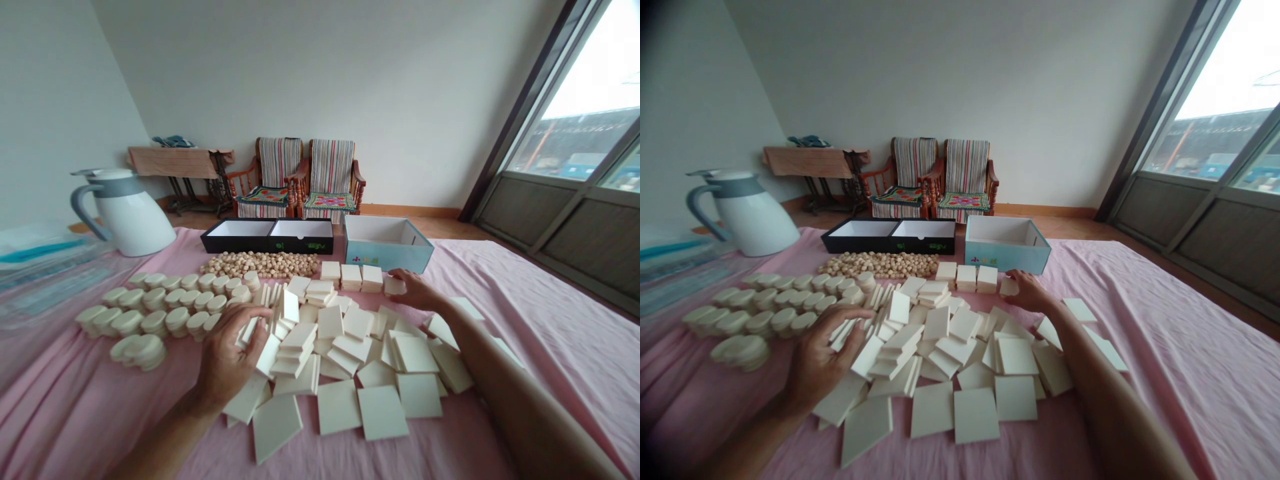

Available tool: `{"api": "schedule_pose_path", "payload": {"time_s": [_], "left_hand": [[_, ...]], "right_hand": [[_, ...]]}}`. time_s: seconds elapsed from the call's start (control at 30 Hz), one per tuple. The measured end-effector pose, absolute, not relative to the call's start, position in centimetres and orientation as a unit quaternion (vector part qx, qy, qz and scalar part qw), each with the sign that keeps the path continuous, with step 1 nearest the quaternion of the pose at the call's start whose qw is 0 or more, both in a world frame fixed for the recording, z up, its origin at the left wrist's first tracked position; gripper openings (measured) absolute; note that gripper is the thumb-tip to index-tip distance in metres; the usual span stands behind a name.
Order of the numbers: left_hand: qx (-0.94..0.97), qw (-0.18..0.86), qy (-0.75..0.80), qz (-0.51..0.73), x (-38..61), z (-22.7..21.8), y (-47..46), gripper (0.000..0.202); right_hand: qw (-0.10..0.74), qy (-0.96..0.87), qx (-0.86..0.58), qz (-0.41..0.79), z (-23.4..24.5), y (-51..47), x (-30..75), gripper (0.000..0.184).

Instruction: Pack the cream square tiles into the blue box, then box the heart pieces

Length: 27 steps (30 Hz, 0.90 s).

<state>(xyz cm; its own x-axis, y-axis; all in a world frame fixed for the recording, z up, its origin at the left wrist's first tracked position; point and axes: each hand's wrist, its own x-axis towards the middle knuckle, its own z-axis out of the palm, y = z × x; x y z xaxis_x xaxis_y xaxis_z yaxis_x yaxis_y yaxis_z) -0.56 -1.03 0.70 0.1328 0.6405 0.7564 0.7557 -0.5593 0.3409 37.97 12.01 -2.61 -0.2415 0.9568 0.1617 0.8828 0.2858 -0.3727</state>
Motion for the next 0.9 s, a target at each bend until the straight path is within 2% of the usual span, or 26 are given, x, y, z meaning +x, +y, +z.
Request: {"api": "schedule_pose_path", "payload": {"time_s": [0.2,0.3,0.4,0.47,0.57,0.67,0.77,0.9], "left_hand": [[-0.751,0.066,-0.465,-0.463,-0.6,0.8,-1.1,0.012],[-0.752,0.066,-0.465,-0.463,-0.7,0.6,-1.1,0.012],[-0.752,0.058,-0.469,-0.46,-0.7,0.4,-1.0,0.013],[-0.752,0.057,-0.47,-0.459,-0.7,0.4,-0.9,0.012],[-0.754,0.062,-0.463,-0.462,-0.6,0.4,-0.8,0.012],[-0.755,0.061,-0.461,-0.463,-0.7,0.3,-0.8,0.012],[-0.753,0.06,-0.465,-0.461,-0.8,0.2,-0.8,0.012],[-0.751,0.059,-0.467,-0.462,-0.9,0.3,-0.7,0.012]], "right_hand": [[0.213,-0.781,-0.576,0.112,-2.1,12.1,38.0,0.055],[0.235,-0.77,-0.581,0.12,-0.5,11.4,37.5,0.036],[0.231,-0.8,-0.525,0.177,1.7,9.0,35.5,0.02],[0.182,-0.844,-0.462,0.203,2.7,6.8,33.3,0.026],[0.119,-0.873,-0.456,0.13,3.1,3.7,29.8,0.051],[0.1,-0.871,-0.476,0.063,2.6,2.4,27.9,0.049],[0.135,-0.866,-0.476,0.066,2.2,3.1,28.6,0.041],[0.26,-0.819,-0.508,0.065,1.4,6.5,32.7,0.04]]}}
